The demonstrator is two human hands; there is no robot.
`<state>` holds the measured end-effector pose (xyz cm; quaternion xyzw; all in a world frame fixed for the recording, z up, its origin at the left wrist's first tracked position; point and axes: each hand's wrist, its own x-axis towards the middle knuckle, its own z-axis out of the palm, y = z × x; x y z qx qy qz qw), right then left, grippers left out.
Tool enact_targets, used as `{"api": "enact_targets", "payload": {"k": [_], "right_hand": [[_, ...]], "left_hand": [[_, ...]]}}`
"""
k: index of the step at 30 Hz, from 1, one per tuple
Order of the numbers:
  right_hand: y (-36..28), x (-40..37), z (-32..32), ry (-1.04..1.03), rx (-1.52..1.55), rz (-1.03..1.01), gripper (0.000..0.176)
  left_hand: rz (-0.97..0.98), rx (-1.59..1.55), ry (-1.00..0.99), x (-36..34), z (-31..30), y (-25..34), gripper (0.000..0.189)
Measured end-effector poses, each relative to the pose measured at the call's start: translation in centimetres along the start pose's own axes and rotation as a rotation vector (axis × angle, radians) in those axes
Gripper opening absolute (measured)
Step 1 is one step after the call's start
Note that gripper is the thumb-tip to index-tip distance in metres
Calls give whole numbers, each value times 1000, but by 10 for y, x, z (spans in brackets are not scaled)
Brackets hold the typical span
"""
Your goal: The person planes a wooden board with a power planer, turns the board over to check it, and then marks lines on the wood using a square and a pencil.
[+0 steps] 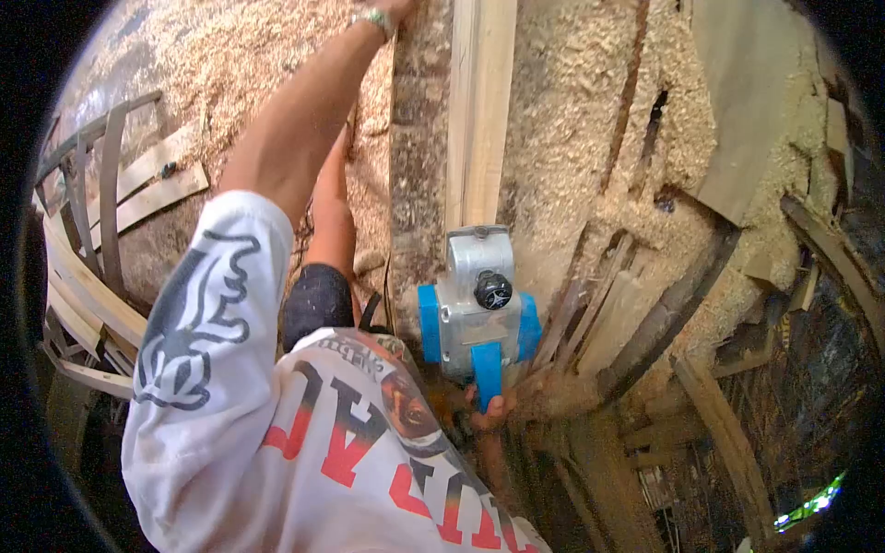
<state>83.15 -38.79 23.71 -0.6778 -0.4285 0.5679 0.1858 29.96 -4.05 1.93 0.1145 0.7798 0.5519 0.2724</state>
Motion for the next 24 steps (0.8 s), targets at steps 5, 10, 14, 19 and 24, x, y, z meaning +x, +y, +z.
{"api": "enact_targets", "payload": {"k": [5, 10, 14, 19, 24], "right_hand": [[-40, 61, 33, -152, 64, -96, 69], [-148, 131, 129, -99, 43, -175, 70], [-212, 195, 184, -133, 80, -232, 68], [-290, 261, 247, -159, 97, -256, 70], [-355, 321, 301, -195, 53, -288, 71]], "left_hand": [[156, 378, 81, 26, 21, -50, 69], [9, 179, 55, 17, 16, -32, 64], [5, 90, 35, 14, 8, -17, 56], [42, 131, 71, 14, 6, -14, 56], [42, 84, 76, 19, 8, -18, 54]]}}
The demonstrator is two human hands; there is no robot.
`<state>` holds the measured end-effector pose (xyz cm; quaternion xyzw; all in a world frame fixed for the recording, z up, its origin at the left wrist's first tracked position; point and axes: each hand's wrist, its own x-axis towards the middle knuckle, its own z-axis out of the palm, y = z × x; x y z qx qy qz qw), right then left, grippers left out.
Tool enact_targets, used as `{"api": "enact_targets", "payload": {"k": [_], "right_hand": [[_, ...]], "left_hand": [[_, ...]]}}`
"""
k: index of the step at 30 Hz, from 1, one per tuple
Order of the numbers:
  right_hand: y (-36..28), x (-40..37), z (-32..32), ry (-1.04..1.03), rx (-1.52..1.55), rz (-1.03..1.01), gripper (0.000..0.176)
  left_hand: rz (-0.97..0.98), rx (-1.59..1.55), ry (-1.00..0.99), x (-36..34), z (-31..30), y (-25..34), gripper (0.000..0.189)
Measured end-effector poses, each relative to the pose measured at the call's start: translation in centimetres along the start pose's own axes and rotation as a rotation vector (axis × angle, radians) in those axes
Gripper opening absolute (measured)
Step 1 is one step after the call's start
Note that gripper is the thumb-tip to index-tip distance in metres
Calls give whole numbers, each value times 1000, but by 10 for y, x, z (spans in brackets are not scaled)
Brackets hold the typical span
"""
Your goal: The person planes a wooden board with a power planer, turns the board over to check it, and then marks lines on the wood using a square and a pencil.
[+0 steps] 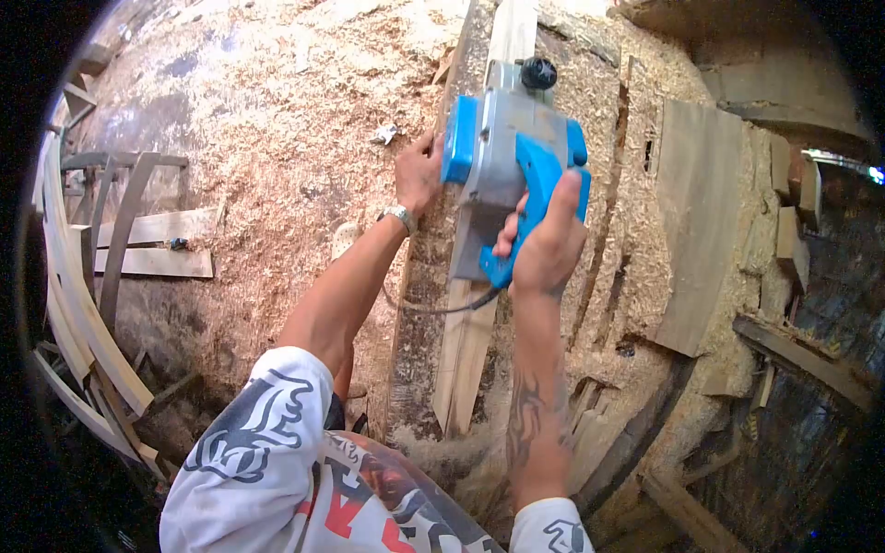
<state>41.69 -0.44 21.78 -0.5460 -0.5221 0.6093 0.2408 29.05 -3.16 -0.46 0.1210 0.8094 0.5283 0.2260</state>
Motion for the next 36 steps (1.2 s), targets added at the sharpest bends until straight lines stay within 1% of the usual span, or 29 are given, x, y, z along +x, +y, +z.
{"api": "enact_targets", "payload": {"k": [5, 6, 9, 10, 13, 14, 17, 18, 20, 23, 25, 26, 27, 29, 30, 31, 33, 34, 35, 36], "right_hand": [[-33, 60, 24, 10, -35, -47, 70], [-41, 72, 32, 11, -37, -48, 70], [-60, 112, 49, -20, -29, -72, 69], [-67, 125, 54, -26, -26, -76, 70], [-86, 170, 72, -37, -5, -96, 73], [-92, 188, 78, -37, 4, -104, 75], [-112, 236, 98, -74, 14, -127, 75], [-118, 247, 103, -117, 29, -132, 75], [-125, 277, 108, -166, 32, -172, 73], [-110, 268, 95, -243, 36, -215, 69], [-94, 237, 76, -266, 20, -235, 68], [-84, 188, 64, -154, -26, -217, 67], [-66, 143, 45, -114, -76, -237, 66], [-16, 46, -4, -47, -32, -114, 69], [1, -12, -21, -13, -99, -141, 69], [26, -61, -45, 30, -84, -76, 71], [72, -149, -95, 6, -113, -18, 73], [95, -190, -122, 2, -144, 14, 74], [107, -213, -133, 0, -144, 28, 75], [111, -219, -132, 20, -134, 35, 74]], "left_hand": [[26, -3, 11, -8, 1, 6, 50], [-70, 2, -138, -7, -10, 18, 60], [37, -7, -16, -4, 5, 3, 54], [-16, 6, -82, -4, 1, 8, 58], [39, -13, -76, -3, 4, 6, 60], [14, -27, -141, 0, 4, 3, 62], [77, -62, -177, 10, 6, -10, 64], [91, -31, -165, 13, 9, -15, 65], [61, -91, -212, 18, 8, -14, 65], [13, -134, -263, 13, 4, -13, 65], [-6, -151, -293, 13, -3, -6, 65], [9, -139, -252, 11, -4, -4, 66], [40, -134, -233, 10, -2, -7, 66], [92, -128, -184, 13, 6, -19, 66], [99, -151, -183, 13, 4, -17, 67], [88, -151, -181, 13, 3, -15, 67], [62, -145, -187, 10, 3, -14, 67], [79, -196, -218, 11, 2, -16, 69], [79, -194, -210, 13, 3, -15, 68], [77, -189, -202, 13, 3, -16, 68]]}}
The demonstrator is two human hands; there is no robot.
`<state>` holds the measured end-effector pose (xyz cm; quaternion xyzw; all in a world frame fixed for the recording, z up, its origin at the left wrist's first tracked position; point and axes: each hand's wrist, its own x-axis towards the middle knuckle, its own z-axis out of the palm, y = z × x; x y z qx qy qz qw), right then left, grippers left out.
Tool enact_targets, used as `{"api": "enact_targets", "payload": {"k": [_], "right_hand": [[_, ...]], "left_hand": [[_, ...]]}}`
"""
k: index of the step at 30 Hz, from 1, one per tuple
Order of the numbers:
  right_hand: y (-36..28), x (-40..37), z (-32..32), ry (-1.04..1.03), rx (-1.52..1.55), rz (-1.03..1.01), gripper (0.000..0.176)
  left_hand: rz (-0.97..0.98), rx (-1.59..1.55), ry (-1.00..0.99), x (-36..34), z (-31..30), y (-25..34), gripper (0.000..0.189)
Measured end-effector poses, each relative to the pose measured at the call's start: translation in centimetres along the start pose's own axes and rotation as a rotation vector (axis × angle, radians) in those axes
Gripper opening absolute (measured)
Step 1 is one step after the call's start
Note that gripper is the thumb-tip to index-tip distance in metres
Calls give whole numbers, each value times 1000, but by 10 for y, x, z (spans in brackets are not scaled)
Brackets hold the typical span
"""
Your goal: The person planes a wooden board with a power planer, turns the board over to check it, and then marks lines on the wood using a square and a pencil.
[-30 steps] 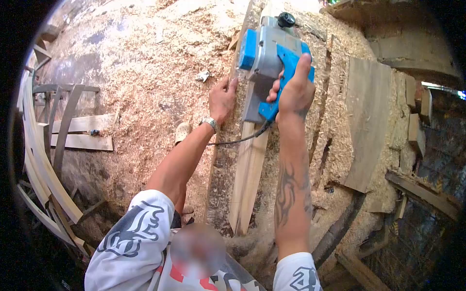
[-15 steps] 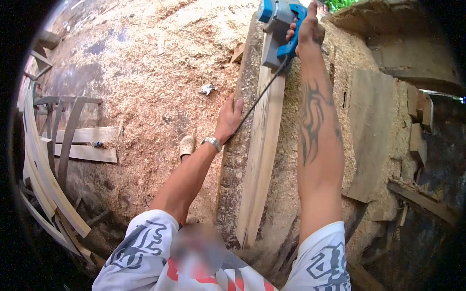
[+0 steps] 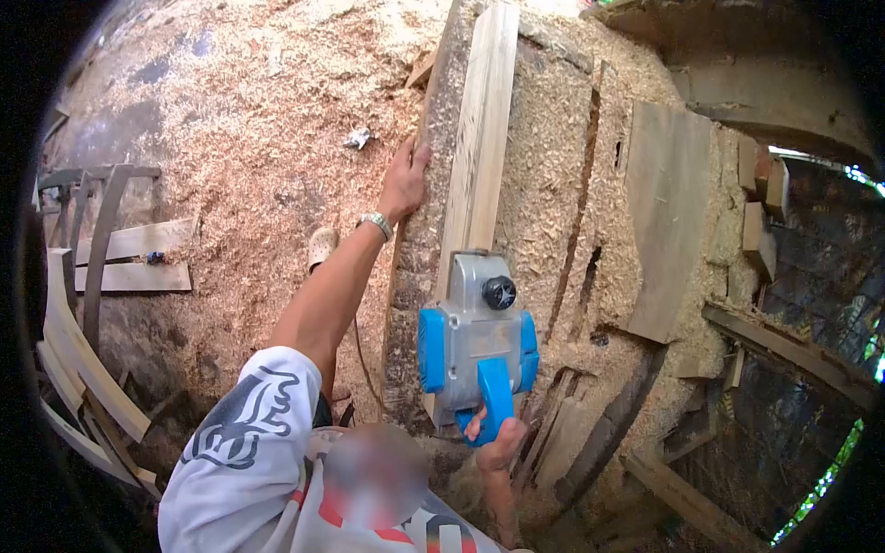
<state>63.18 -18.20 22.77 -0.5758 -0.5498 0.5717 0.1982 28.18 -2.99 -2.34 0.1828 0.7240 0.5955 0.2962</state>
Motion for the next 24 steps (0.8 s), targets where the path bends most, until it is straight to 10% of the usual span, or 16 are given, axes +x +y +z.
{"api": "enact_targets", "payload": {"k": [24], "right_hand": [[-237, 393, 182, -84, 49, -207, 68]], "left_hand": [[-53, -144, -191, 8, -3, -9, 69]]}}
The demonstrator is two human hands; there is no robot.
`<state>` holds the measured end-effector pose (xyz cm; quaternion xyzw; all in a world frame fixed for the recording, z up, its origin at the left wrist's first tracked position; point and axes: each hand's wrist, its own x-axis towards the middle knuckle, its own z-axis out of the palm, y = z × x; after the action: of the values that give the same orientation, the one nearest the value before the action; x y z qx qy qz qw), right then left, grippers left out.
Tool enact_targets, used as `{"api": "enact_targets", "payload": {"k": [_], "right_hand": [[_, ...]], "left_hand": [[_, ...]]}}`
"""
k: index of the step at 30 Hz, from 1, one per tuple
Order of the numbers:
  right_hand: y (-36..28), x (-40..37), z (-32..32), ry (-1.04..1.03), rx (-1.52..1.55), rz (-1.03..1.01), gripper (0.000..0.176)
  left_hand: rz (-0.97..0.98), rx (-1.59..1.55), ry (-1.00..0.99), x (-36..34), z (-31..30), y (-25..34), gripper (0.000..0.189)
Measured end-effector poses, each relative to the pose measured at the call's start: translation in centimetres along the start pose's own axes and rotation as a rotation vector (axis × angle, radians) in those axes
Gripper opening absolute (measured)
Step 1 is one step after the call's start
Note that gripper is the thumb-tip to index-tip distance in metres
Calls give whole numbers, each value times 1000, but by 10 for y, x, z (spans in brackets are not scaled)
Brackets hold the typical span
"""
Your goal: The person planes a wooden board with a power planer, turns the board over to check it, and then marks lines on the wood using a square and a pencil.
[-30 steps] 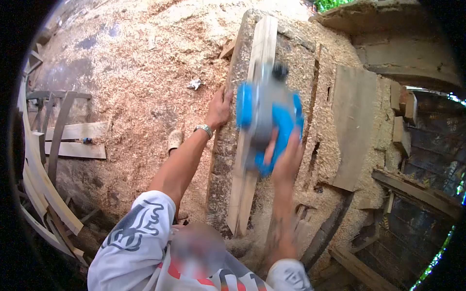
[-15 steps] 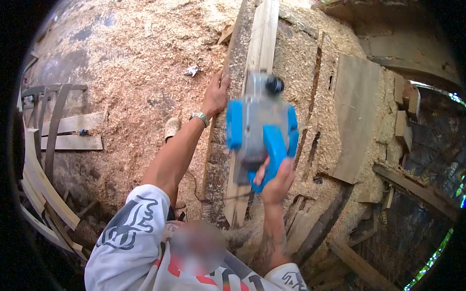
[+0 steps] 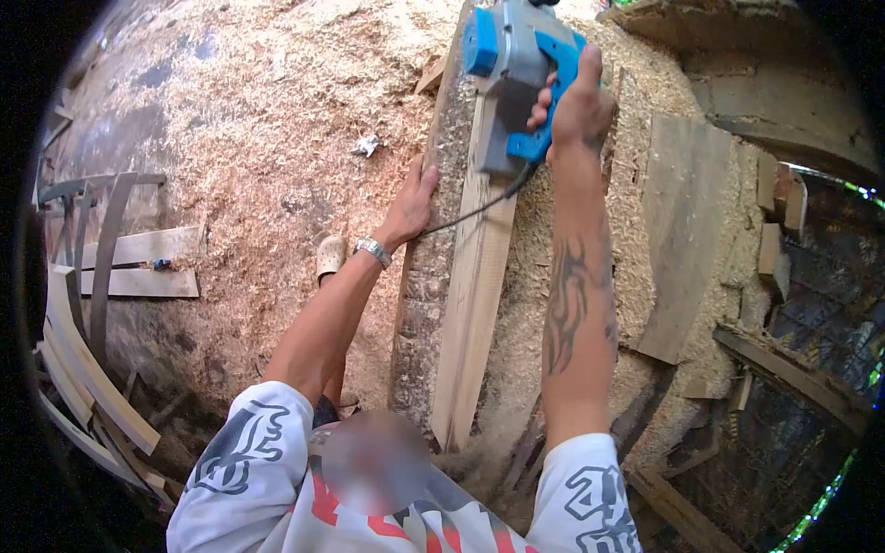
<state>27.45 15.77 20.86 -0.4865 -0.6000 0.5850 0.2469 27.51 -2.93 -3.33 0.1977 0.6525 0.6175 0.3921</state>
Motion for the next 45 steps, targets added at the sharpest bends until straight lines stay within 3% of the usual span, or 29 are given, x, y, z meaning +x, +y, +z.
{"api": "enact_targets", "payload": {"k": [7, 8, 9, 11, 12, 15, 20, 22, 26, 34, 37, 38, 45], "right_hand": [[-22, 94, 21, -25, 144, -69, 62], [-20, 92, 21, -39, 161, -95, 61], [-18, 81, 17, -46, 139, -79, 62], [-6, 43, 2, -53, 97, -41, 66], [3, 19, -6, -58, 74, -18, 68], [48, -140, -51, 13, 13, 4, 69], [149, -450, -162, 85, -107, 230, 76], [185, -554, -192, 142, -25, 324, 81], [225, -640, -214, 288, 41, 439, 81], [139, -442, -133, 213, 63, 244, 73], [117, -357, -106, 214, 113, 204, 70], [111, -329, -99, 198, 120, 184, 69], [53, -170, -43, 93, 57, 126, 71]], "left_hand": [[-99, 28, -240, 12, -22, 0, 77], [-44, 108, -211, 19, -19, -19, 78], [-69, 49, -232, 8, -25, 9, 76], [3, 132, -83, 9, -15, -7, 78], [-21, 146, -156, 12, -21, -2, 74], [3, 138, -151, 13, -17, -9, 75], [89, 99, 75, 14, 9, -22, 77], [91, 101, 134, 7, 14, -20, 76], [65, 135, 124, 0, 8, -5, 69], [-80, 215, 131, -4, 3, 15, 68], [72, 218, 241, 5, 13, -14, 69], [10, 154, 156, 0, 8, -2, 69], [104, 201, 173, 9, 10, -15, 72]]}}
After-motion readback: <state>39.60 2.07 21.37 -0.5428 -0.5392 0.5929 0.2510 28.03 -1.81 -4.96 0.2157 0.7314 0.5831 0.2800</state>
